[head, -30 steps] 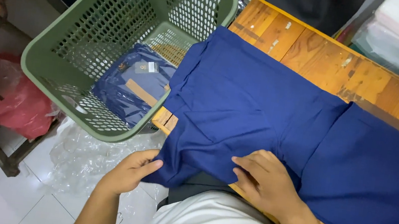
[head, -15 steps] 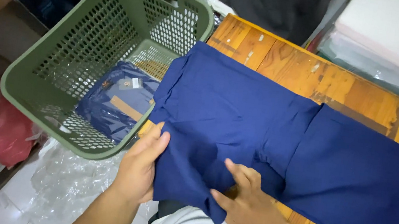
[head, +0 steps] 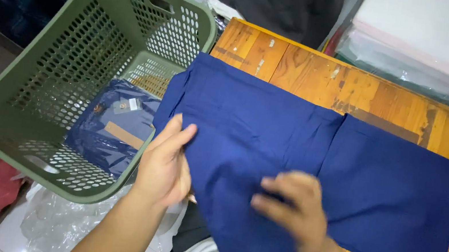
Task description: Folding a blue collared shirt and inserting it into a clear plastic packaging sleeve on a wooden table.
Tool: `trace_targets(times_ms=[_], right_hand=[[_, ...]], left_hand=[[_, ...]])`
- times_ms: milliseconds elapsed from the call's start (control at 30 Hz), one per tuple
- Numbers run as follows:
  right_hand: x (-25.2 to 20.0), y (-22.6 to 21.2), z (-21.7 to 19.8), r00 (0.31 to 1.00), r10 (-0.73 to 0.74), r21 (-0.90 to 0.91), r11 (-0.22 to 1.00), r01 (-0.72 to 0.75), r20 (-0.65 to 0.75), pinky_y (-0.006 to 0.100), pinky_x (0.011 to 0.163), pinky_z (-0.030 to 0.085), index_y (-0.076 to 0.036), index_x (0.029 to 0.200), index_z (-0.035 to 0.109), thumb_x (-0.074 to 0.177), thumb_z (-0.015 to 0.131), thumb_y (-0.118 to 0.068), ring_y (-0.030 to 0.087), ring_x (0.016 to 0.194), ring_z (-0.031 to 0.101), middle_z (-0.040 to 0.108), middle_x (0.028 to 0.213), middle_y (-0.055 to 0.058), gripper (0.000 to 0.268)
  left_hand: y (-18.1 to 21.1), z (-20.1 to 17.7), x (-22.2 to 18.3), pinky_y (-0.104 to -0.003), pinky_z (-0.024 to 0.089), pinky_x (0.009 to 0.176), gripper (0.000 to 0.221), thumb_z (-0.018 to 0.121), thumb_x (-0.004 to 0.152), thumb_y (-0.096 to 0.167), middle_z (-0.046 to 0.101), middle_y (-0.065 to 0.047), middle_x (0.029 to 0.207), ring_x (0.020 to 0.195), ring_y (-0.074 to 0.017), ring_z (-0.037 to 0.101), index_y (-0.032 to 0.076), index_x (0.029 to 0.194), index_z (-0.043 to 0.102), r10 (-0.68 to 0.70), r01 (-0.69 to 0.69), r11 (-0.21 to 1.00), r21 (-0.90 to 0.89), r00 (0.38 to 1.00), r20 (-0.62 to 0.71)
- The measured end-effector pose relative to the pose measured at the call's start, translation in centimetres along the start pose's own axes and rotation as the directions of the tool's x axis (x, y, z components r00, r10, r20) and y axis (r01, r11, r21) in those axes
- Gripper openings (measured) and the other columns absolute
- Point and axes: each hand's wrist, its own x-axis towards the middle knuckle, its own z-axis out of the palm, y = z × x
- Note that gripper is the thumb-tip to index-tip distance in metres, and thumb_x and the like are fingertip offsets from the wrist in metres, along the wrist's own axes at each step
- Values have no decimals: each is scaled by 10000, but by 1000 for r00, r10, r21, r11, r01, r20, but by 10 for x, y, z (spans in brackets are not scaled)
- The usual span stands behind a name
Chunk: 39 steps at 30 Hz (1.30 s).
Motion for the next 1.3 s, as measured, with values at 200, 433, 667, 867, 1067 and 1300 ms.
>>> trace_targets(times_ms=[200, 433, 667, 867, 1067, 1300], right_hand=[[59, 51, 9, 938, 339, 63, 937, -344, 77, 482, 1053, 446, -228, 1249, 686, 926, 710, -154, 320, 1199, 605, 640, 1284, 51, 333], [93, 79, 18, 729, 668, 72, 728, -682, 149, 516, 1022, 467, -148, 1251, 662, 899, 670, -140, 374, 1165, 640, 687, 1195, 129, 352], [103, 64, 8, 355, 908, -95, 383, -919, 224, 573, 983, 492, -66, 1287, 563, 848, 648, -92, 458, 1139, 662, 720, 1131, 247, 448], [79, -4, -4, 52, 925, -363, 199, -910, 378, 399, 808, 556, -138, 1214, 588, 880, 736, -324, 264, 858, 743, 809, 912, 84, 410], [55, -18, 9, -62, 916, -239, 38, -970, 397, 314, 709, 487, -184, 1101, 562, 866, 796, -318, 160, 692, 640, 732, 791, -5, 357], [10, -16, 11, 250, 930, -154, 298, -942, 270, 250, 703, 501, -217, 1078, 764, 881, 763, -214, 88, 581, 612, 679, 638, -67, 197]], left_hand=[[-18, -14, 87, -525, 659, 628, 581, 664, 938, 56, 587, -98, 1028, 840, -219, 652, 162, 1413, 345, 110, -160, 976, 149, 948, 298], [-12, -29, 115, -525, 669, 674, 833, 633, 895, 52, 512, -205, 1116, 720, -292, 689, 119, 1564, 143, 43, -158, 850, 503, 971, 234], [-3, -93, 80, -486, 536, 868, 509, 716, 908, 417, 671, -172, 1105, 1014, -396, 669, 144, 1323, 606, 137, -231, -426, 875, 939, 315], [7, -98, 62, -426, 509, 836, 470, 718, 904, 313, 703, -113, 961, 786, -314, 701, 162, 1333, 602, 97, -172, -197, 965, 976, 194], [13, -105, 62, -265, 430, 690, 302, 679, 931, 149, 513, 71, 734, 630, -112, 453, 206, 1228, 690, 89, -235, 138, 962, 971, 224], [23, -121, 53, -274, 448, 852, 312, 685, 910, 211, 732, 106, 913, 881, -126, 522, 315, 1199, 739, 108, -160, 13, 987, 982, 157]])
